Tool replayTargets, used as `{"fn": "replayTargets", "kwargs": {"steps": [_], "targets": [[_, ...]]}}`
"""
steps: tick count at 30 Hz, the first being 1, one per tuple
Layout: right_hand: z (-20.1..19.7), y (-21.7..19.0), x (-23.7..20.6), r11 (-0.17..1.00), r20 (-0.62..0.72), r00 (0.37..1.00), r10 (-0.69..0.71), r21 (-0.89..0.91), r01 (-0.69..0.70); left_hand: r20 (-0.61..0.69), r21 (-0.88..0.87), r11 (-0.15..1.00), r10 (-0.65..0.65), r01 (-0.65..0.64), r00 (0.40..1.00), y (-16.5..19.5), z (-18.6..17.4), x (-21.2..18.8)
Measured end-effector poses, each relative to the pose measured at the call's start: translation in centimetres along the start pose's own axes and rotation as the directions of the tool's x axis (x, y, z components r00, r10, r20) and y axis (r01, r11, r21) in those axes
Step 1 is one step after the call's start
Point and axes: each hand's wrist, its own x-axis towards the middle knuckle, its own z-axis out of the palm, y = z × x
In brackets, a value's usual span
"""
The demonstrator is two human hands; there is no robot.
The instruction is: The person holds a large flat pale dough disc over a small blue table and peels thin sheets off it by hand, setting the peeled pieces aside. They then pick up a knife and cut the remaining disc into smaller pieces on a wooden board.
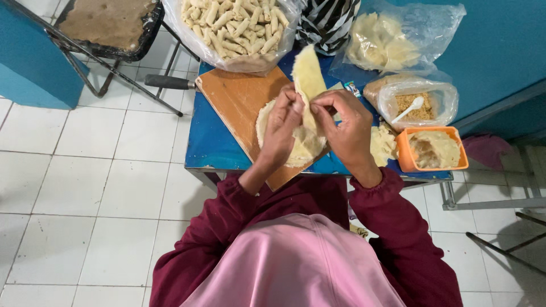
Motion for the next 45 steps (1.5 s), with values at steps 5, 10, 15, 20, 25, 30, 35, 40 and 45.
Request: {"fn": "replayTargets", "kwargs": {"steps": [5,10,15,20,25,30,35,40,45], "targets": [[-0.1,1.1,-0.4,0.977,0.01,0.991,0.137,0.165,-0.136,0.071,-0.061,0.998,0.005,0.0,0.997,-0.6,0.3,-0.4],[0.1,1.8,-0.6,0.948,0.026,0.984,0.176,0.267,-0.176,0.089,0.111,0.992,0.048,-0.058,0.995,-0.2,0.6,-0.1],[0.5,3.0,-1.2,0.825,0.081,0.944,0.321,0.466,-0.32,0.074,0.198,0.98,-0.01,-0.005,0.997,0.5,0.9,-0.2],[0.7,4.0,-1.3,0.67,0.208,0.899,0.384,0.608,-0.427,-0.011,-0.171,0.985,0.037,-0.038,0.999,0.0,1.1,0.3],[0.8,5.0,-2.1,0.655,0.244,0.879,0.41,0.592,-0.47,-0.085,0.009,0.999,-0.045,0.046,0.995,-0.8,0.7,0.8],[1.3,6.6,-2.8,0.376,0.227,0.877,0.424,0.837,-0.398,-0.163,-0.194,0.973,-0.158,0.125,0.974,-0.7,0.3,0.9],[1.7,7.1,-1.9,-0.055,0.341,0.804,0.486,0.931,-0.361,-0.178,-0.073,0.997,-0.031,0.018,0.983,0.8,0.6,0.6],[2.0,6.5,-2.0,-0.177,0.418,0.762,0.495,0.907,-0.382,-0.101,-0.048,0.997,0.055,-0.06,0.993,1.8,1.0,0.6],[2.8,9.7,-3.9,-0.247,0.357,0.746,0.562,0.933,-0.261,-0.102,-0.258,0.965,0.019,-0.045,0.995,2.8,0.0,0.7]]}}
